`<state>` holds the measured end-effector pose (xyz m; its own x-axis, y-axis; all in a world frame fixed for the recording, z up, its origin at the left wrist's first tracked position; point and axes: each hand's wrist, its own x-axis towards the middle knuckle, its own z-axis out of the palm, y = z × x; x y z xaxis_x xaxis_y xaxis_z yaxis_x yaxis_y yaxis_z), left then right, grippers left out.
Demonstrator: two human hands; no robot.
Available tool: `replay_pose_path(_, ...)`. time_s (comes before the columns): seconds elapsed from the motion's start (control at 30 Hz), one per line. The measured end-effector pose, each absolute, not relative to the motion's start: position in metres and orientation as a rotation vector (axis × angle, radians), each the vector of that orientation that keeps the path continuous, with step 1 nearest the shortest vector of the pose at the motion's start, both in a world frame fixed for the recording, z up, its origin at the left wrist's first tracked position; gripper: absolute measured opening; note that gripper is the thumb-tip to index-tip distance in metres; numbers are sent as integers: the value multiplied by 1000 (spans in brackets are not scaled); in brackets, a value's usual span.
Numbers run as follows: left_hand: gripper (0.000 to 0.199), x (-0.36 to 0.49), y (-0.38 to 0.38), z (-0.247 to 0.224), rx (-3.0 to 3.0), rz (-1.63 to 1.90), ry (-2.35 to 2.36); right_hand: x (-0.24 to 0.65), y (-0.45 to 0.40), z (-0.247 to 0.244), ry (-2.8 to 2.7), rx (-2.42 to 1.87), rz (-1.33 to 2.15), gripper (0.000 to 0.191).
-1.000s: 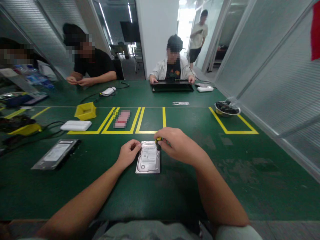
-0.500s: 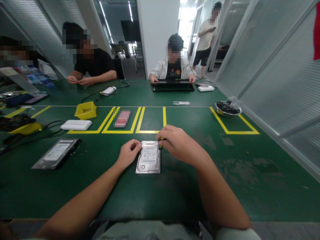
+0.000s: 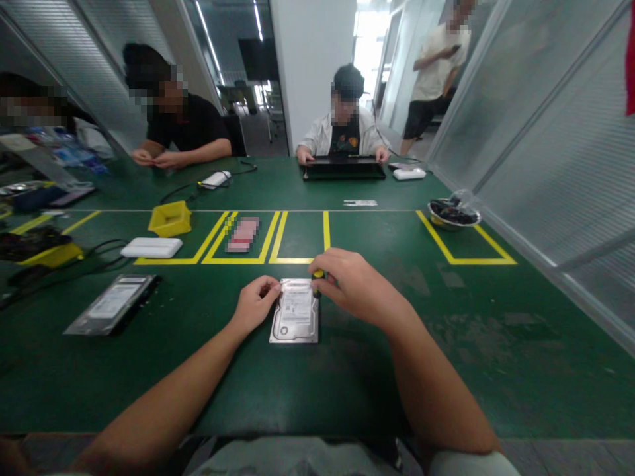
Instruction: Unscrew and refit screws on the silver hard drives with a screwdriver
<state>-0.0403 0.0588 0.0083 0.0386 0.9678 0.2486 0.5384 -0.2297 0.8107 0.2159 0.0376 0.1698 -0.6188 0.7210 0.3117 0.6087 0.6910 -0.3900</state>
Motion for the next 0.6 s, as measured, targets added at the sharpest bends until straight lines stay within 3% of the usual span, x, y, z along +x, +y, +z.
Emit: replay_pose_path(0.6, 18, -41, 60, 8, 1822, 1095, 1518, 212, 42, 168, -2453, -1087, 316, 14)
